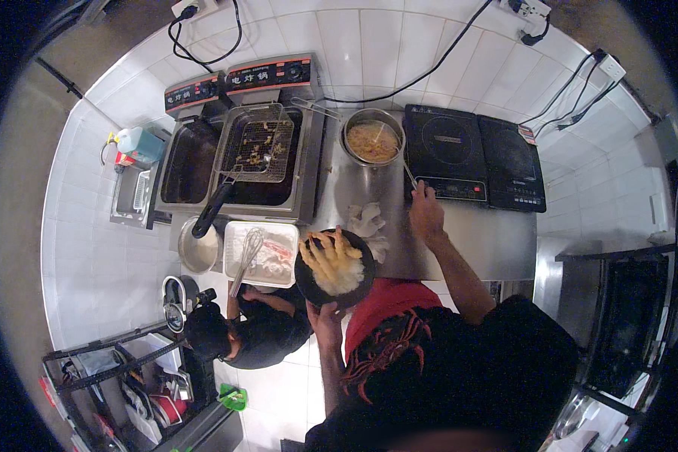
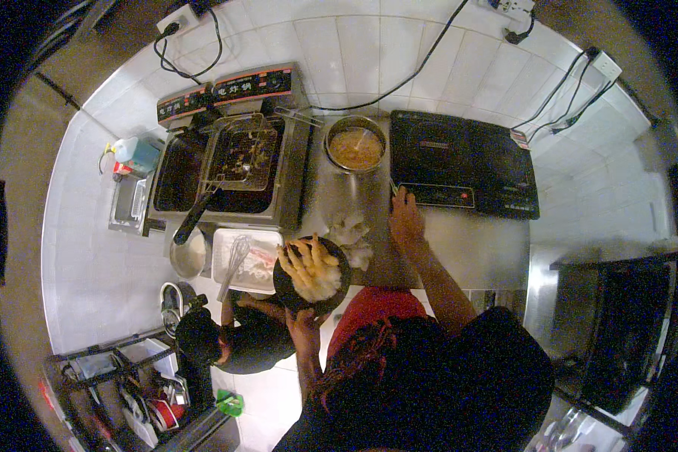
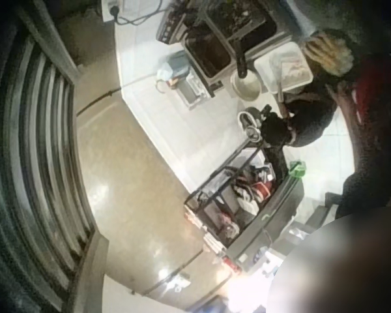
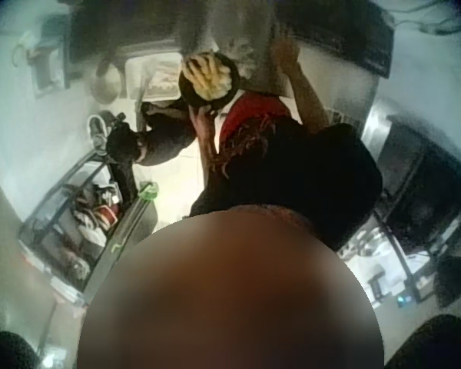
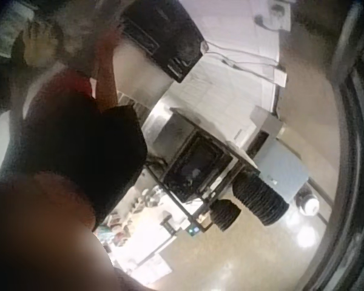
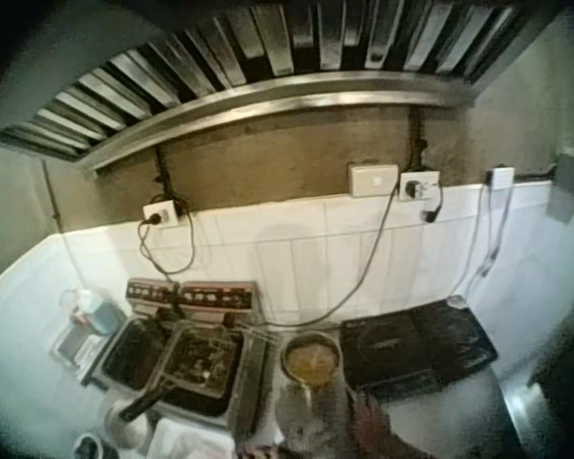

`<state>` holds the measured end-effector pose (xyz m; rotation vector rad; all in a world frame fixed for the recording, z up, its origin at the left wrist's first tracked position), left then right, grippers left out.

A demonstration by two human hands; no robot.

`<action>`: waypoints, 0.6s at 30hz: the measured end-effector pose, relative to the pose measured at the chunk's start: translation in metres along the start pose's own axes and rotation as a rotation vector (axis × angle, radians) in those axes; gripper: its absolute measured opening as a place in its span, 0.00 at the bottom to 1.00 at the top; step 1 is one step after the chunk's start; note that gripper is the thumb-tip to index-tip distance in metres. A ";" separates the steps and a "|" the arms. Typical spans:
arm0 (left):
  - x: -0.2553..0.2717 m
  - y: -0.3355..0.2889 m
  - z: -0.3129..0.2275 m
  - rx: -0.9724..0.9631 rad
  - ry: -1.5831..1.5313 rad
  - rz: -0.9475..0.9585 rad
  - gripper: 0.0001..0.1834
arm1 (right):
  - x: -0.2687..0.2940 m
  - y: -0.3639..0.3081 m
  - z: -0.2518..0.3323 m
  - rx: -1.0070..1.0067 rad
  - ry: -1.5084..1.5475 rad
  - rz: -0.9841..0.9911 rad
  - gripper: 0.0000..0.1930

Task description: The person scoops rice into a bowl, then uses tongs to add fried chicken and noodles from a deep fryer. They add lettuce and a dark sauce to the bowl, completing the dish assembly.

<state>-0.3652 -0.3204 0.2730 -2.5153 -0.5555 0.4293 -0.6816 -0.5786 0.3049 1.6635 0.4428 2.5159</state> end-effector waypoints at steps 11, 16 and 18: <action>-0.018 0.038 0.011 0.172 -0.329 0.084 0.36 | -0.042 0.024 -0.021 -0.194 0.617 0.164 0.20; -0.037 0.037 -0.019 0.172 -0.320 0.088 0.34 | -0.050 0.022 -0.010 -0.125 0.633 0.172 0.20; -0.044 0.035 -0.029 0.205 -0.368 0.074 0.34 | -0.057 0.021 -0.008 -0.198 0.719 0.201 0.20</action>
Point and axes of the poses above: each hand's wrist, its own y-axis towards the middle knuckle, its own x-axis out of the back of the hand, z = x × y, the point moved 9 cm from there along y, towards the middle knuckle, and after that the axes turned 14 degrees about x, right-handed, at the moved point
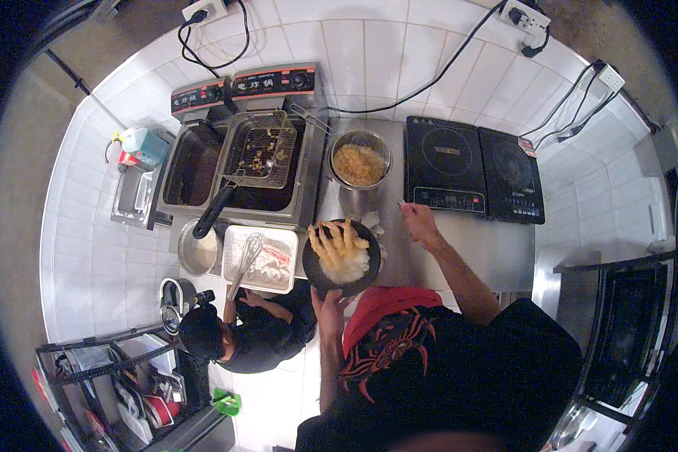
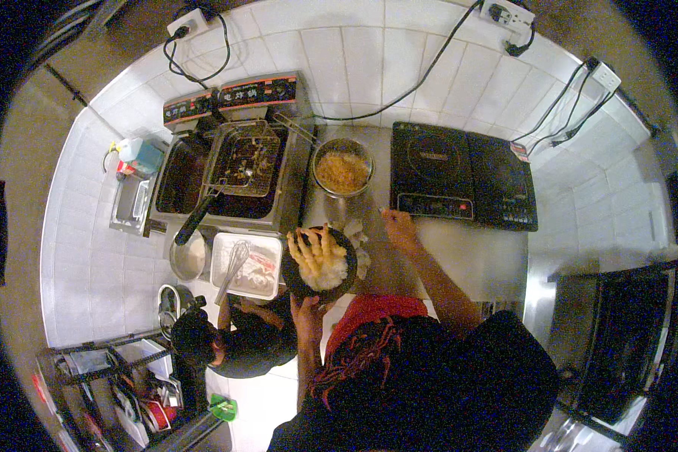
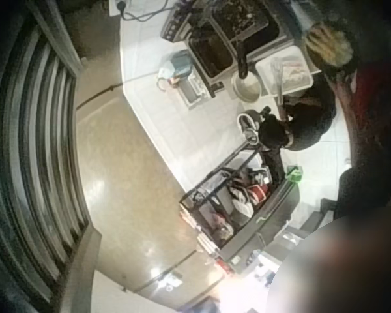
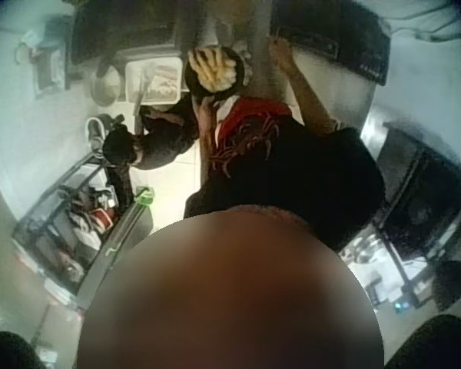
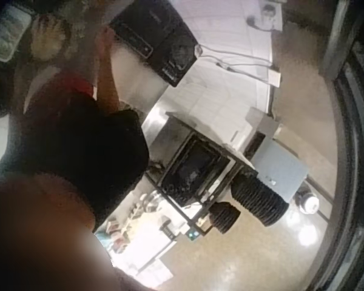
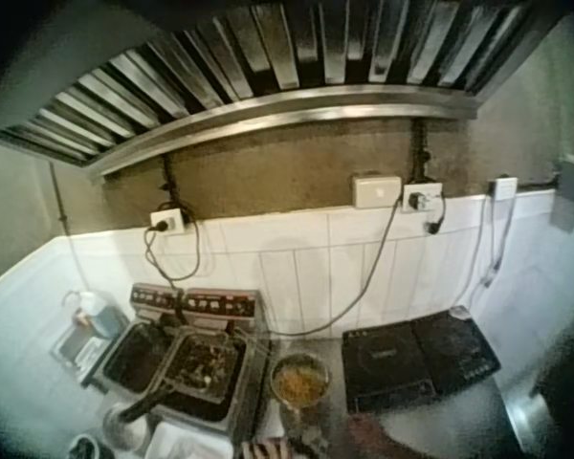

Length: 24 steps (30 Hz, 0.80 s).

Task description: The person scoops rice into a bowl, then uses tongs to add fried chicken and noodles from a deep fryer. They add lettuce and a dark sauce to the bowl, completing the dish assembly.

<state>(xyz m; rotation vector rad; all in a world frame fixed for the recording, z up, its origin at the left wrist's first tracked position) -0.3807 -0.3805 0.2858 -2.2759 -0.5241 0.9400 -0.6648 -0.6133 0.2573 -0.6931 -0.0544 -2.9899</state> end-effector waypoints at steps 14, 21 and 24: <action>-0.002 0.006 -0.021 0.011 0.016 -0.056 0.34 | -0.035 -0.010 0.030 -0.067 0.203 0.153 0.18; -0.019 0.003 -0.045 -0.019 0.043 0.051 0.33 | -0.064 -0.021 0.036 -0.462 0.798 0.239 0.18; -0.014 0.005 -0.047 -0.009 0.100 -0.008 0.34 | -0.059 -0.025 0.036 -0.485 0.698 0.293 0.17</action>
Point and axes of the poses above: each hand's wrist, its own y-axis towards the middle knuckle, its own x-axis out of the back of the hand, z = x × y, the point moved 9 cm from there along y, towards the middle knuckle, and after that the axes turned 14 degrees about x, right-handed, at the moved point
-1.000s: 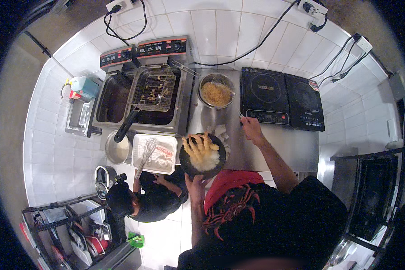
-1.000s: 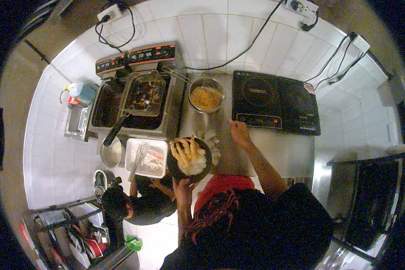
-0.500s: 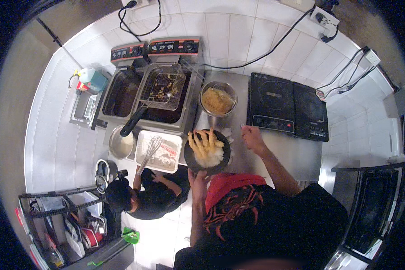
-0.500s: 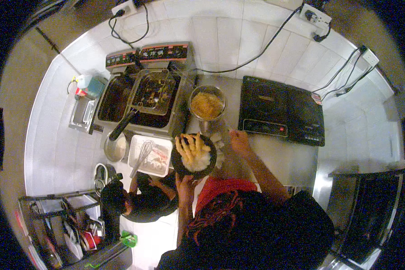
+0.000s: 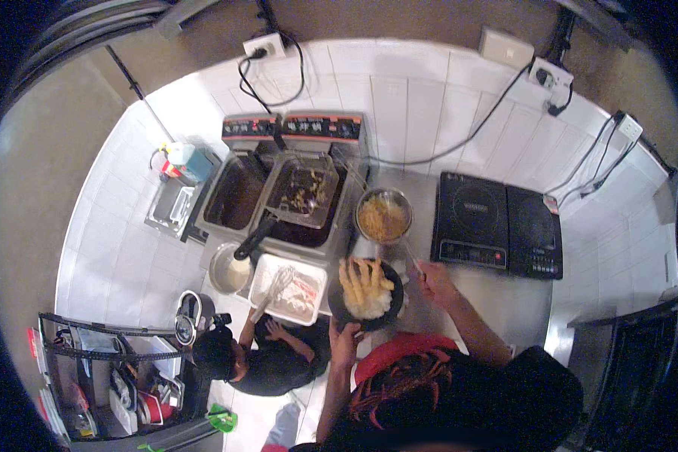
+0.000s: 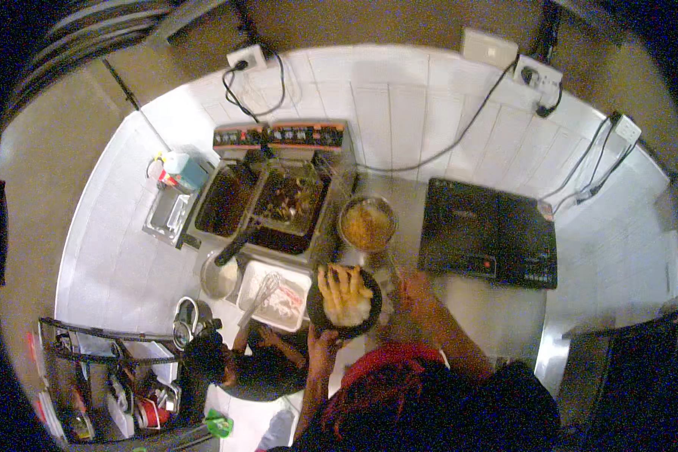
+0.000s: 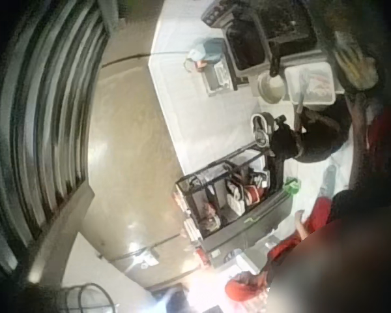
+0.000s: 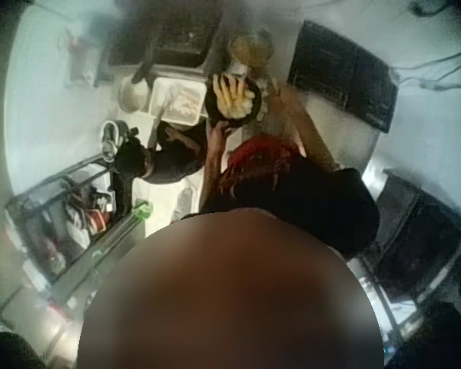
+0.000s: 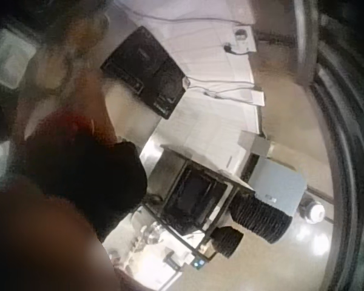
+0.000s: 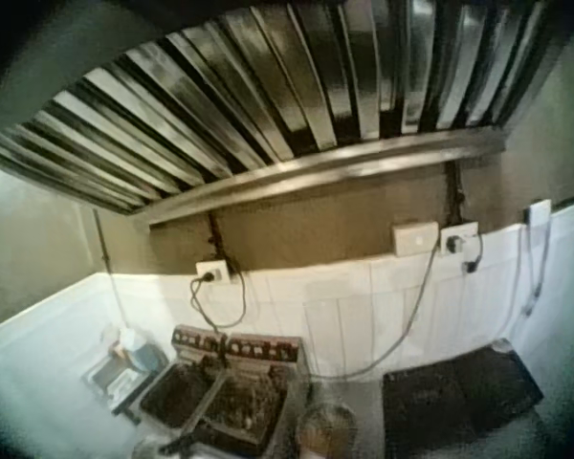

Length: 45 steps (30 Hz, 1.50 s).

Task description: The person scoops rice into a bowl, then uses tongs to add fried chicken and noodles from a deep fryer. They add lettuce and a dark sauce to the bowl, completing the dish assembly.

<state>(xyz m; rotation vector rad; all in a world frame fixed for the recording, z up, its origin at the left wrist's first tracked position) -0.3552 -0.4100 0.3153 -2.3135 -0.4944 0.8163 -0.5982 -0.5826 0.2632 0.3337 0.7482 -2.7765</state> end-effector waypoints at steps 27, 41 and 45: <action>-0.070 0.071 -0.086 0.044 0.183 0.123 0.19 | 0.024 -0.141 0.159 0.430 -0.804 0.002 0.17; -0.089 0.081 -0.093 0.048 0.254 0.204 0.20 | -0.031 -0.153 0.201 0.795 -1.376 0.038 0.12; -0.080 0.100 -0.083 0.064 0.258 0.211 0.21 | -0.027 -0.148 0.198 0.780 -1.492 0.030 0.16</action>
Point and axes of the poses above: each hand's wrist, its own y-axis towards the middle knuckle, its own x-axis out of the back of the hand, z = x × y, the point moved 9 cm from there along y, towards the middle knuckle, and after that the axes turned 14 degrees about x, right-handed, at the moved point
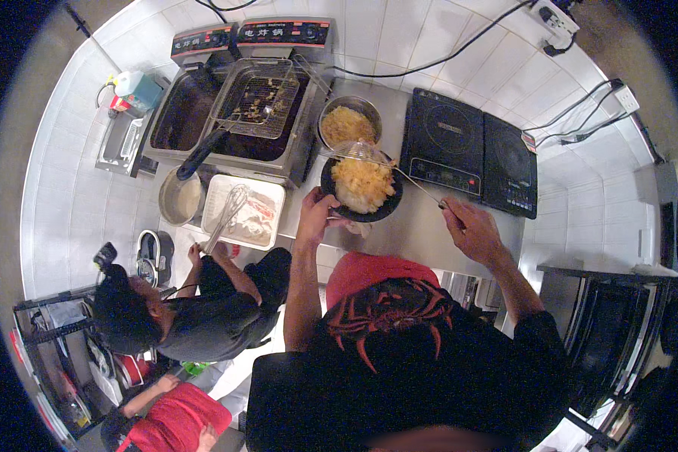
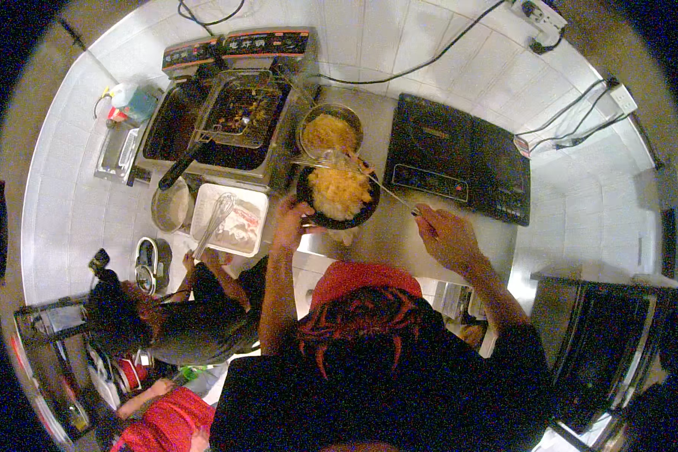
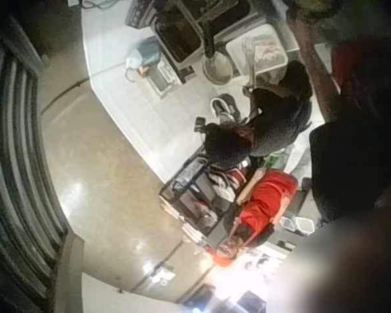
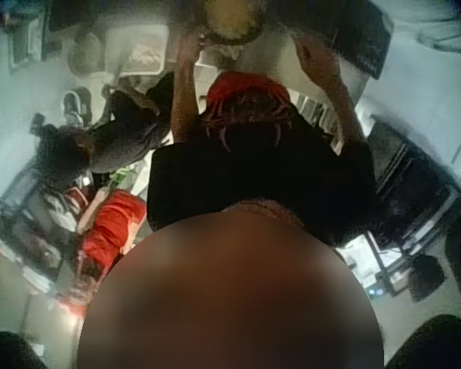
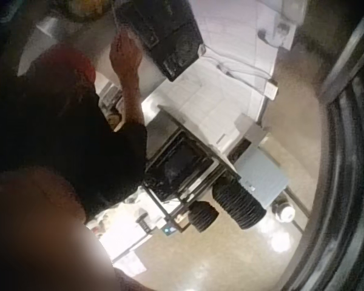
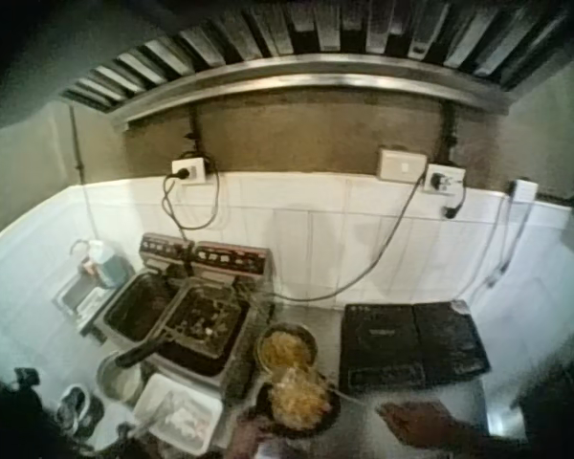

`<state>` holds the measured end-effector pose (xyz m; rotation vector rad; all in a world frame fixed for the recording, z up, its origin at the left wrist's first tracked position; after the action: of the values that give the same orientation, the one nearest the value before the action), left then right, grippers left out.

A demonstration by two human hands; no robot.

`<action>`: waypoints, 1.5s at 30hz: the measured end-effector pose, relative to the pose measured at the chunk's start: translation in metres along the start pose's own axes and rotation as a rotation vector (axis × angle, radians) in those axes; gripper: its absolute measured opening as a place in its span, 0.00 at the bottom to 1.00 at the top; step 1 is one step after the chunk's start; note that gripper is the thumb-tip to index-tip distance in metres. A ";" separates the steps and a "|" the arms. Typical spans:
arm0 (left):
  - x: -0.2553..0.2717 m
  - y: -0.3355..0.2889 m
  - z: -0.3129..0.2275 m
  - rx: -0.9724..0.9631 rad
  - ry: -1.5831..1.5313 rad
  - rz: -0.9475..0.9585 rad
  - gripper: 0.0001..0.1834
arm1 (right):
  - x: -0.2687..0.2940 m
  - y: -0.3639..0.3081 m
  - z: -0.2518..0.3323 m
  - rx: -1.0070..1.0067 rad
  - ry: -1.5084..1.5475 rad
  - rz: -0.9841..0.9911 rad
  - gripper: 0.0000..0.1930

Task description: The person scoops rice into a bowl, then uses tongs to add fried chicken and noodles from a deep fryer. They add lettuce and a dark sauce to the bowl, completing the dish assembly.

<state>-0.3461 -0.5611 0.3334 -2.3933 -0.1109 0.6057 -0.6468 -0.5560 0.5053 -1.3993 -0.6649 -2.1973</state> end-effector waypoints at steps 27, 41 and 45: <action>0.073 -0.149 0.154 -0.051 -0.437 -0.647 0.36 | -0.204 0.140 -0.141 -0.455 1.176 0.313 0.22; -0.117 -0.340 0.473 -0.568 -1.170 -1.248 0.22 | -0.188 -0.066 0.199 1.161 0.353 1.599 0.12; -0.224 -0.381 0.554 -0.762 -1.464 -1.331 0.29 | -0.103 -0.256 0.252 1.384 0.265 1.963 0.12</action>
<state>-0.7670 0.0073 0.2842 -1.2368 -2.5298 1.5019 -0.5846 -0.1899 0.4640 -0.3243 -0.2089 -0.0701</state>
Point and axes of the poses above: each hand's wrist, its own y-axis towards the middle knuckle, its own x-axis out of the back of the hand, z = x × y, the point moved 9 cm from there along y, towards the middle knuckle, and after that the axes turned 14 degrees about x, right-handed, at the moved point
